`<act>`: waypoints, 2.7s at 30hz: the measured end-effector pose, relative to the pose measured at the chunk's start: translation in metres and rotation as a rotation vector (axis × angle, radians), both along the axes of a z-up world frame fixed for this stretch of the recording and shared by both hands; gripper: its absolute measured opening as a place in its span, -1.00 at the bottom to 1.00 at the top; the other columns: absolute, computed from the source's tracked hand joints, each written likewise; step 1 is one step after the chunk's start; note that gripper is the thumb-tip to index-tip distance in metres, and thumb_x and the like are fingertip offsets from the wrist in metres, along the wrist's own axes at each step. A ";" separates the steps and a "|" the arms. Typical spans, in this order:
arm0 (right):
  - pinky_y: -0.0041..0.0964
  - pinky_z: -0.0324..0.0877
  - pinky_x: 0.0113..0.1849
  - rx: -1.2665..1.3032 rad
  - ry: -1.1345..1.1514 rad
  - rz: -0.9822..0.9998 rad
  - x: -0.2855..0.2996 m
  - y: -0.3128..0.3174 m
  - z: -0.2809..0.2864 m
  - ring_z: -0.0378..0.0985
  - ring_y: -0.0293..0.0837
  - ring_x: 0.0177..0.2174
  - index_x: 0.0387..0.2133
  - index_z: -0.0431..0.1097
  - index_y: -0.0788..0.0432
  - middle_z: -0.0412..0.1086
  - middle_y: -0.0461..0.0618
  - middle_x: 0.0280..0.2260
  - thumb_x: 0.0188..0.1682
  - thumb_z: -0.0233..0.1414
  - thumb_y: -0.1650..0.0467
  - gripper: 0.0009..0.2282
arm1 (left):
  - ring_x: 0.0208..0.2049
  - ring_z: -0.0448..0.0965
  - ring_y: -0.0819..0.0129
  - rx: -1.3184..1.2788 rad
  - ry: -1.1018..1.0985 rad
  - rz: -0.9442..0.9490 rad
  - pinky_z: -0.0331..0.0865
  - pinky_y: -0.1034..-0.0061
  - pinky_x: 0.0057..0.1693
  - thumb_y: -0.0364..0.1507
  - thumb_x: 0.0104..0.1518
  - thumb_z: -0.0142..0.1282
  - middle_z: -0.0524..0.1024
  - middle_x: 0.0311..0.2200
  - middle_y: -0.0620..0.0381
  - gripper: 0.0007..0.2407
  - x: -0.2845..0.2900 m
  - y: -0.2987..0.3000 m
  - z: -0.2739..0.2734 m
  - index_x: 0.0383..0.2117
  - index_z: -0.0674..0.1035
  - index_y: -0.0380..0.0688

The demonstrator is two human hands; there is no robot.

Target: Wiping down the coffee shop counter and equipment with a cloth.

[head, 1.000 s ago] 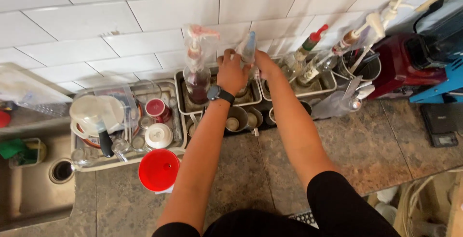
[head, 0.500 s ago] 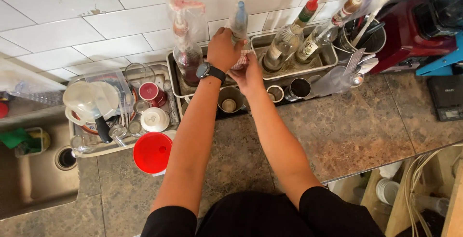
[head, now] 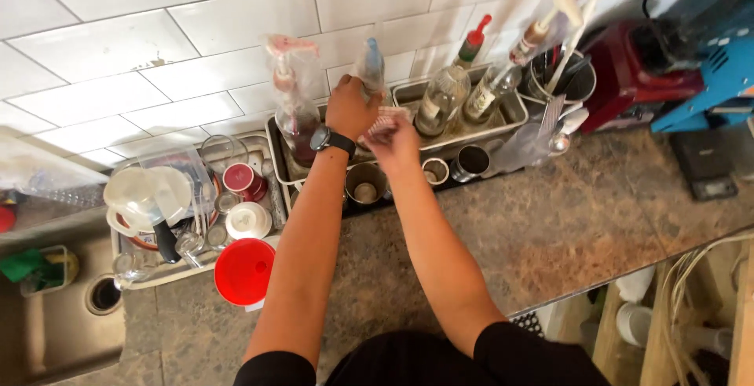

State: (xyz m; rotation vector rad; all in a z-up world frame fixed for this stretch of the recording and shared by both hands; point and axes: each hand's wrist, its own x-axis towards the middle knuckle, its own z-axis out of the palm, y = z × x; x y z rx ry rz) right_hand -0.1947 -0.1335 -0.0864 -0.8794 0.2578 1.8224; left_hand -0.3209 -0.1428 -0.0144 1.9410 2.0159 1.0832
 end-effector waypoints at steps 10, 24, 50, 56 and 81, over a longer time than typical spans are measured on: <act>0.18 0.28 0.06 0.598 -0.924 0.302 0.010 0.020 0.032 0.37 0.19 0.01 -0.09 0.25 0.26 0.34 0.19 -0.08 0.13 -0.05 0.24 -0.70 | -0.34 0.63 -0.28 0.060 0.058 0.034 0.58 0.04 -0.30 -0.31 0.15 0.22 0.43 -0.31 -0.13 -0.75 0.007 -0.013 0.017 -0.34 0.56 -0.32; -0.08 0.09 0.14 0.699 -0.941 0.066 0.017 -0.030 0.083 0.23 -0.09 -0.05 -0.24 0.39 0.28 0.28 0.10 -0.19 0.10 -0.12 0.35 -0.78 | -0.17 0.68 0.03 -0.031 0.306 0.403 0.48 0.03 0.00 -0.09 0.26 0.10 0.53 -0.15 -0.03 -0.55 0.051 -0.030 0.032 0.10 0.51 -0.17; 0.11 0.27 0.07 0.920 -1.007 0.367 0.025 0.012 0.062 0.36 0.15 0.08 0.16 0.28 0.15 0.36 0.26 0.04 0.21 -0.05 0.26 -0.68 | -0.21 0.71 -0.03 -0.013 0.195 0.293 0.66 0.14 -0.26 -0.12 0.30 0.11 0.58 -0.11 -0.23 -0.49 0.033 -0.009 0.004 0.16 0.44 -0.35; 0.08 0.30 0.02 0.917 -0.990 0.385 0.022 0.000 0.075 0.39 0.04 -0.04 0.08 0.31 0.17 0.37 0.17 -0.08 0.22 -0.10 0.21 -0.67 | -0.24 0.71 -0.06 -0.007 0.193 0.286 0.66 0.12 -0.31 -0.12 0.31 0.09 0.58 -0.10 -0.26 -0.50 0.035 -0.013 0.012 0.15 0.43 -0.34; -0.02 0.44 0.08 0.586 -0.264 0.202 0.107 -0.166 0.150 0.56 0.01 0.02 0.06 0.42 0.11 0.49 0.09 0.02 0.07 -0.02 0.19 -0.62 | 0.07 0.53 -0.35 -0.198 -0.615 -0.028 0.46 -0.07 0.11 -0.07 0.16 0.23 0.53 -0.02 -0.37 -0.38 0.072 -0.197 0.109 0.21 0.38 -0.29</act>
